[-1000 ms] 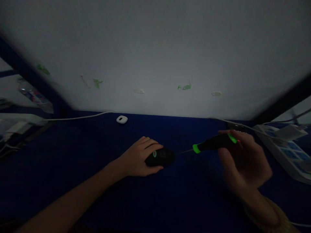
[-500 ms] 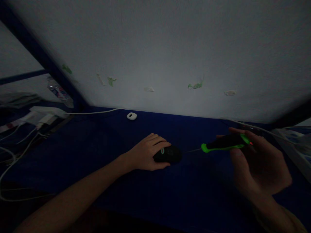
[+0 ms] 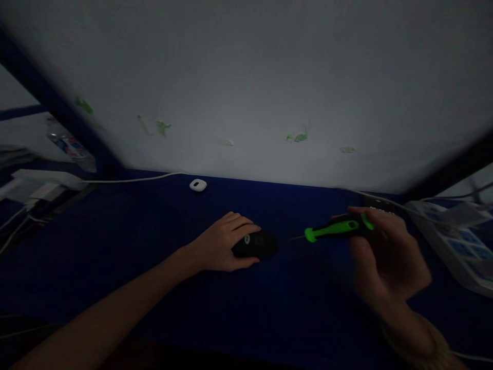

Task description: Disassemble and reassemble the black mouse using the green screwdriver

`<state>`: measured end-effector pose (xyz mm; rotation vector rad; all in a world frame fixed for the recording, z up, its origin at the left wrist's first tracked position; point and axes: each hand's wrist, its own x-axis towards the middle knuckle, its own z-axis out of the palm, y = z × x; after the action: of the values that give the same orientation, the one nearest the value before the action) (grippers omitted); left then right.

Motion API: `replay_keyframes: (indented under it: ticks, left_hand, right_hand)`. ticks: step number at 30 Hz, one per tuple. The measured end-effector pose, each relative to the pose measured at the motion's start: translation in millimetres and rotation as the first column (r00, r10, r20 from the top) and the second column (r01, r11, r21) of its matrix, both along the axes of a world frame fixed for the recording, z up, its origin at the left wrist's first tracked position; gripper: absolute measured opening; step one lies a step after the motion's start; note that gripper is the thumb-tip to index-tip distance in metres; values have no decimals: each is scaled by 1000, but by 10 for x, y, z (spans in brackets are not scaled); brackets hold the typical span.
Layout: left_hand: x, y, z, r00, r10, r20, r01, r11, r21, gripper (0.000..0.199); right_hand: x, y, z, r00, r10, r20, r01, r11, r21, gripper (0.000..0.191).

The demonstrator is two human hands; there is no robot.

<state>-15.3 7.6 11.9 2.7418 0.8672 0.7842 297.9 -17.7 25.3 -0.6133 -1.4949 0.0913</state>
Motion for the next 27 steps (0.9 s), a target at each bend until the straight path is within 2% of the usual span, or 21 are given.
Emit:
replay_keyframes:
  ticks: [4,12,19,24,27]
  left_hand:
    - [-4,5,-20,1000,5,-9,-5,1000,12,57]
    - [-1,17,-16,1000,-2,16,2,1000,13,54]
    - [-7,8,-27,1000,13,-16,-13,1000,-18,55]
    - [-5,10,-17,1000,7,-24,-7,1000,-23,54]
    - [-5,10,-12,1000,8,-21,-8,1000,-28,53]
  right_hand:
    - [-51,-15,21,997,73,-19,-74,997,-32,58]
    - [-36,-19,-7,995,87,-42,-91,992,-84,53]
    - [-3,25,-32,1000,-16,-27,16,1000,-3,56]
    - [-18,-21,-22,999,44,-26,-45,996,-76,49]
    - [-23,-26,-21,999,20,-39,-22,998,-52,52]
